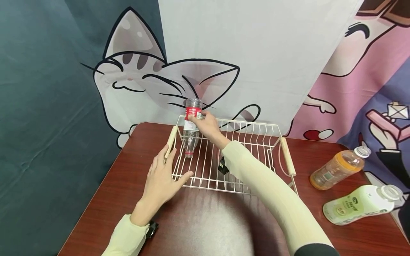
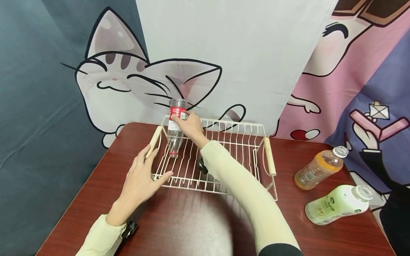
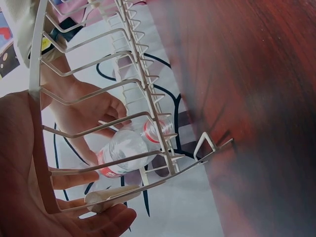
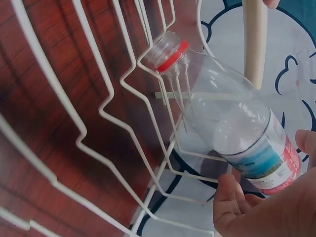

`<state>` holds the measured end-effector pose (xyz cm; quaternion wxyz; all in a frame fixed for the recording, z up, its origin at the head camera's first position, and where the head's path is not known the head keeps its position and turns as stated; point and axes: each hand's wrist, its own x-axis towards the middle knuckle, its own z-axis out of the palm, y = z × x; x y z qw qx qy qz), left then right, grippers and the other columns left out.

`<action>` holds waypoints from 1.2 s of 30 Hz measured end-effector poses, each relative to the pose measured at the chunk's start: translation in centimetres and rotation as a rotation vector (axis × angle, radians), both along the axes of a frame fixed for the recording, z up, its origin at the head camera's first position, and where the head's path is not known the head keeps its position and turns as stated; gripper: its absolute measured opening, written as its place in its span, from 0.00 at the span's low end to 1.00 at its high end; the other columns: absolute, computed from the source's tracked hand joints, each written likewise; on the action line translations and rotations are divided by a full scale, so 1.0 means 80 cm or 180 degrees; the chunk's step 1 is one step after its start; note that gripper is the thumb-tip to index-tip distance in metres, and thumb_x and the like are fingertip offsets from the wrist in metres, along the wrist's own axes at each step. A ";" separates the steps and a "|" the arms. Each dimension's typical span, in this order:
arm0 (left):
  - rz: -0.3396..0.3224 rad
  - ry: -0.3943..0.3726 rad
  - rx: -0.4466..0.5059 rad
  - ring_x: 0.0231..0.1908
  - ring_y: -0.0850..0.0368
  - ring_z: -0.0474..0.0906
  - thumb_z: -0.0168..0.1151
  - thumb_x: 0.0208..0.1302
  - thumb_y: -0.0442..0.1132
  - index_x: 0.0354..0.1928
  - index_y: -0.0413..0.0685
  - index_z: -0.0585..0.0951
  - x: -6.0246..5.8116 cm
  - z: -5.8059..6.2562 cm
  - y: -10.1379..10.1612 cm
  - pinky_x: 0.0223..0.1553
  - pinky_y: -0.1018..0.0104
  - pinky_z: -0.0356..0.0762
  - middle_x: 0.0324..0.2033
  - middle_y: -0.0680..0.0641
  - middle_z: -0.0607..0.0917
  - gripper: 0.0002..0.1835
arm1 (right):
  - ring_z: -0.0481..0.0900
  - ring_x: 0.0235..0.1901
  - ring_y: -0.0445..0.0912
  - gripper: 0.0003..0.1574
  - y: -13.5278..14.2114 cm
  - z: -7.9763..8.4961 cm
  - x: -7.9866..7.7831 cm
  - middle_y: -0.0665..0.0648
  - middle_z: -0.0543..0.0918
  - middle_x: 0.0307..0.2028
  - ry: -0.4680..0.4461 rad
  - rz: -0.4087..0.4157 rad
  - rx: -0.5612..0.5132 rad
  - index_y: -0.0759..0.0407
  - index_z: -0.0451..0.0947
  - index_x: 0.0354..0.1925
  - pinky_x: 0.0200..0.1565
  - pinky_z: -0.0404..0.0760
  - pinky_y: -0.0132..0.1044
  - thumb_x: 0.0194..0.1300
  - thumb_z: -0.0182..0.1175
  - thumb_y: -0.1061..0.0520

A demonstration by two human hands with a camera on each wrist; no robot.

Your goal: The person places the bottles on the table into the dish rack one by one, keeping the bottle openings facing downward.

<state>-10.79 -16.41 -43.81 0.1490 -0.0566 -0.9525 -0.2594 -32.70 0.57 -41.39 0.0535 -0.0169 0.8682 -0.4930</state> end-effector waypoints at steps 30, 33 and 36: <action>0.0026 0.0002 0.0241 0.76 0.31 0.67 0.75 0.66 0.65 0.77 0.41 0.76 -0.002 -0.009 -0.002 0.61 0.26 0.77 0.84 0.39 0.61 0.48 | 0.82 0.60 0.53 0.42 0.114 0.137 0.157 0.61 0.82 0.62 0.0626 0.0314 -0.0576 0.57 0.70 0.81 0.59 0.84 0.46 0.76 0.71 0.50; 0.0017 0.0048 0.0255 0.75 0.30 0.68 0.76 0.65 0.64 0.76 0.40 0.77 -0.001 -0.011 -0.001 0.58 0.26 0.79 0.84 0.39 0.61 0.47 | 0.83 0.59 0.53 0.40 0.138 0.138 0.171 0.63 0.83 0.63 0.0753 0.0247 -0.0554 0.57 0.71 0.81 0.57 0.84 0.42 0.77 0.70 0.51; -0.0003 0.0097 0.0266 0.74 0.30 0.69 0.76 0.65 0.64 0.75 0.40 0.78 0.000 -0.013 0.000 0.57 0.27 0.80 0.84 0.38 0.62 0.46 | 0.83 0.56 0.51 0.38 0.161 0.137 0.187 0.62 0.83 0.61 0.0913 0.0156 -0.0567 0.57 0.73 0.80 0.57 0.81 0.37 0.78 0.69 0.51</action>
